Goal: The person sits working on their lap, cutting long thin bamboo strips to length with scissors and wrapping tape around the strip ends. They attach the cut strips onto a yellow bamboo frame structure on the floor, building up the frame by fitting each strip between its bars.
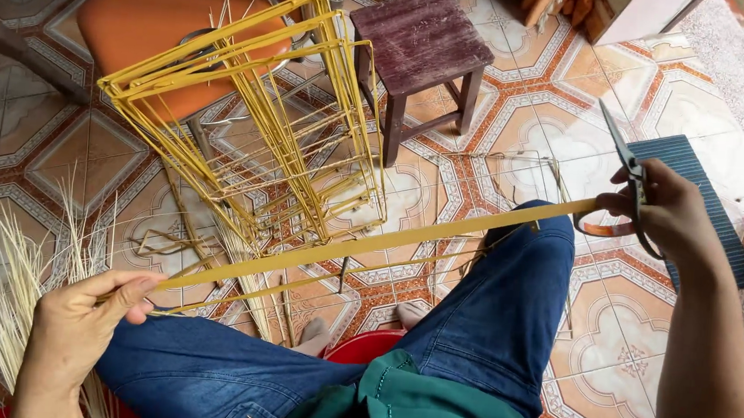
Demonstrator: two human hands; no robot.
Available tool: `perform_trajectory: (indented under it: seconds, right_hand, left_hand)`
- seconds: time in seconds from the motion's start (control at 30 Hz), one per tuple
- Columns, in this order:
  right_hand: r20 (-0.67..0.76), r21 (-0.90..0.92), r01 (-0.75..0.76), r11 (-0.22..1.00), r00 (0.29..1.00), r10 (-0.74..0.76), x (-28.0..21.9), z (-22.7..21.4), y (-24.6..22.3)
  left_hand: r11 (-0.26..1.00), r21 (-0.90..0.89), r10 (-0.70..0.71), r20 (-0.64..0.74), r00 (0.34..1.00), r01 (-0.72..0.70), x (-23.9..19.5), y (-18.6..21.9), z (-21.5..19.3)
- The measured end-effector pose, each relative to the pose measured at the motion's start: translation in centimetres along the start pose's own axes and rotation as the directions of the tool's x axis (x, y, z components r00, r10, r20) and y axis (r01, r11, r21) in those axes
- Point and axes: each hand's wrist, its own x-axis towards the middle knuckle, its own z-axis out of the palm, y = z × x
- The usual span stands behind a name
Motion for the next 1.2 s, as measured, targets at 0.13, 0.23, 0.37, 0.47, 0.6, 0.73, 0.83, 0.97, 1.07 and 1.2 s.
perform_trajectory:
  seconds: [0.13,0.23,0.37,0.47,0.6,0.73,0.83,0.97,1.07,1.2]
  right_hand:
    - [0.010,-0.038,0.027,0.999,1.000,-0.027,1.3,0.8,1.1]
    - [0.017,-0.104,0.036,0.994,0.999,-0.035,2.0,1.6,2.2]
    - [0.084,-0.143,0.015,0.990,0.996,-0.003,2.6,2.4,3.9]
    - [0.121,-0.135,0.027,0.990,0.993,-0.011,3.0,3.1,3.9]
    - [0.160,-0.190,0.002,0.982,0.987,0.028,3.4,4.1,3.2]
    - [0.142,-0.433,0.102,0.896,0.989,-0.044,3.2,4.6,2.6]
    - [0.123,-0.498,0.100,0.861,0.991,-0.044,3.2,4.5,2.5]
    - [0.100,-0.463,0.053,0.885,0.995,-0.007,3.4,4.1,3.3]
    - [0.080,-0.411,-0.007,0.911,0.996,0.044,3.5,3.7,4.2]
    - [0.060,-0.480,0.008,0.877,0.998,0.024,3.3,3.6,4.5]
  left_hand:
    - [0.998,0.054,-0.015,-0.011,1.000,0.015,-0.1,0.4,0.1]
    - [0.997,0.073,-0.003,0.008,1.000,0.002,-0.2,0.5,0.0]
    - [0.901,0.375,0.222,0.036,0.974,-0.219,-0.6,2.8,0.2]
    - [0.534,0.726,0.545,0.096,0.833,-0.434,-1.5,6.5,1.7]
    - [0.680,0.483,0.557,0.149,0.817,-0.552,-0.6,8.2,6.5]
    - [0.682,0.408,0.539,0.281,0.794,-0.607,1.0,10.2,13.2]
    - [0.618,0.386,0.596,0.338,0.728,-0.685,2.3,11.2,16.8]
    - [0.528,0.568,0.409,0.481,0.775,-0.631,3.3,10.8,18.5]
    - [0.676,0.466,0.388,0.434,0.813,-0.571,2.6,12.0,18.4]
    - [0.812,0.353,0.325,0.387,0.863,-0.465,2.5,12.0,18.1]
